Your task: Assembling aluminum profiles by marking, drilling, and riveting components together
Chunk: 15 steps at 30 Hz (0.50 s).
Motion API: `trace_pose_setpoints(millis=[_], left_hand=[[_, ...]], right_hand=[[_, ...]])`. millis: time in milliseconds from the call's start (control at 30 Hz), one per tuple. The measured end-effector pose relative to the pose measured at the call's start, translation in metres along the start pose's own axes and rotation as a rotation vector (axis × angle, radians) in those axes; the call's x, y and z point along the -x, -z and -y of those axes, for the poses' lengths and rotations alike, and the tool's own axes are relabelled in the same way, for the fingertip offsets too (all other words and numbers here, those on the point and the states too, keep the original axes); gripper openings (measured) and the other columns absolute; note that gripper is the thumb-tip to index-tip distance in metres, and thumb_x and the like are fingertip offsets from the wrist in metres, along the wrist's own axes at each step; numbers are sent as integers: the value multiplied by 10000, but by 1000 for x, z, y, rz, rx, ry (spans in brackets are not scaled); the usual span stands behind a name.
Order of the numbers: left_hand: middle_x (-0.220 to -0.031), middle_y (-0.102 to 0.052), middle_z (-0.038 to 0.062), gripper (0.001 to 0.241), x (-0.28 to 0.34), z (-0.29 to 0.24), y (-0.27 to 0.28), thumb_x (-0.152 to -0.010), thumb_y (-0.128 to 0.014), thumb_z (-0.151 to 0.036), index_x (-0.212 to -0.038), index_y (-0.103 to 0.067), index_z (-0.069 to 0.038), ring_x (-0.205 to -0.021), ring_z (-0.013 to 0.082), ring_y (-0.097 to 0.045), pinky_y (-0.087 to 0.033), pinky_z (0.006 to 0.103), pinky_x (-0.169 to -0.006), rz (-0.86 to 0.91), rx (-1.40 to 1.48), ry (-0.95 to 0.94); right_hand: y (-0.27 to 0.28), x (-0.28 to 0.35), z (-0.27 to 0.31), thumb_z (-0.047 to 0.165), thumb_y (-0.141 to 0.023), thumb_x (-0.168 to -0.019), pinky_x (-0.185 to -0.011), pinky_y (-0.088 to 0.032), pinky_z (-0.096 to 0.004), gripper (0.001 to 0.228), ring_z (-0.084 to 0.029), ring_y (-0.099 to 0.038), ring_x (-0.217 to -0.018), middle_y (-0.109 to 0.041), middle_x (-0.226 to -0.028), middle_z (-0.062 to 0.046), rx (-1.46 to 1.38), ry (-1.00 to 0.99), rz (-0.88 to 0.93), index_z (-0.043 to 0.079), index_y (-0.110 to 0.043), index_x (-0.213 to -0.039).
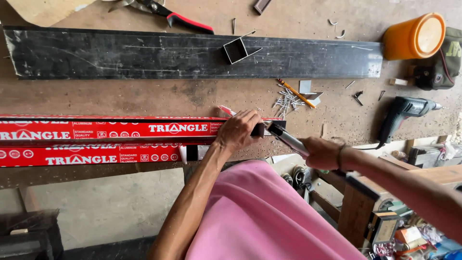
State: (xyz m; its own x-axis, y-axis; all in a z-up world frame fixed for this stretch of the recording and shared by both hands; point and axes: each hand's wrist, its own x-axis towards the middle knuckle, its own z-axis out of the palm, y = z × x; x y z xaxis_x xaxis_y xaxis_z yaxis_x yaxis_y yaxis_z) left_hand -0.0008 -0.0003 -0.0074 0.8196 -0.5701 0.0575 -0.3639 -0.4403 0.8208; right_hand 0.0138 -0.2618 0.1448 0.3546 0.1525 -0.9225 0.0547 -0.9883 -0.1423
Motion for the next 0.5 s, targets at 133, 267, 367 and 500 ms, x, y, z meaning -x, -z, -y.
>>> trace_pose_setpoints(millis=[133, 267, 367, 500], left_hand=[[-997, -649, 132, 250, -1, 15, -19, -888, -742, -207, -1051, -610, -70, -968, 306, -697, -572, 459, -909, 15, -14, -8], [-977, -654, 129, 234, 1, 10, -15, -898, -730, -224, -1041, -617, -76, -942, 301, -701, -579, 450, -889, -3, -25, -18], [-974, -646, 117, 268, -2, -1, 1, -890, -743, -249, -1041, -610, -72, -937, 299, -703, -579, 443, -880, 11, -23, -27], [-945, -650, 126, 235, -1, -14, 19, -940, -680, -290, -1025, -612, -82, -904, 292, -700, -585, 441, -860, -7, -17, -25]], right_hand=[[2, -8, 10, 204, -785, -749, -828, -615, -541, 467, -471, -709, -1058, -596, -1226, -266, -16, -67, 44, 31, -654, -1162], [10, 18, 36, 319, -675, -907, -814, -591, -553, 428, -481, -723, -1032, -692, -1104, -291, -122, -25, -15, 23, -614, -1210], [-13, 9, 26, 348, -729, -880, -790, -591, -533, 372, -451, -735, -977, -733, -939, -248, -175, 53, -190, 2, -664, -1000], [-23, 1, 21, 376, -718, -854, -745, -573, -551, 395, -469, -728, -903, -714, -859, -245, -188, 106, -297, -6, -657, -936]])
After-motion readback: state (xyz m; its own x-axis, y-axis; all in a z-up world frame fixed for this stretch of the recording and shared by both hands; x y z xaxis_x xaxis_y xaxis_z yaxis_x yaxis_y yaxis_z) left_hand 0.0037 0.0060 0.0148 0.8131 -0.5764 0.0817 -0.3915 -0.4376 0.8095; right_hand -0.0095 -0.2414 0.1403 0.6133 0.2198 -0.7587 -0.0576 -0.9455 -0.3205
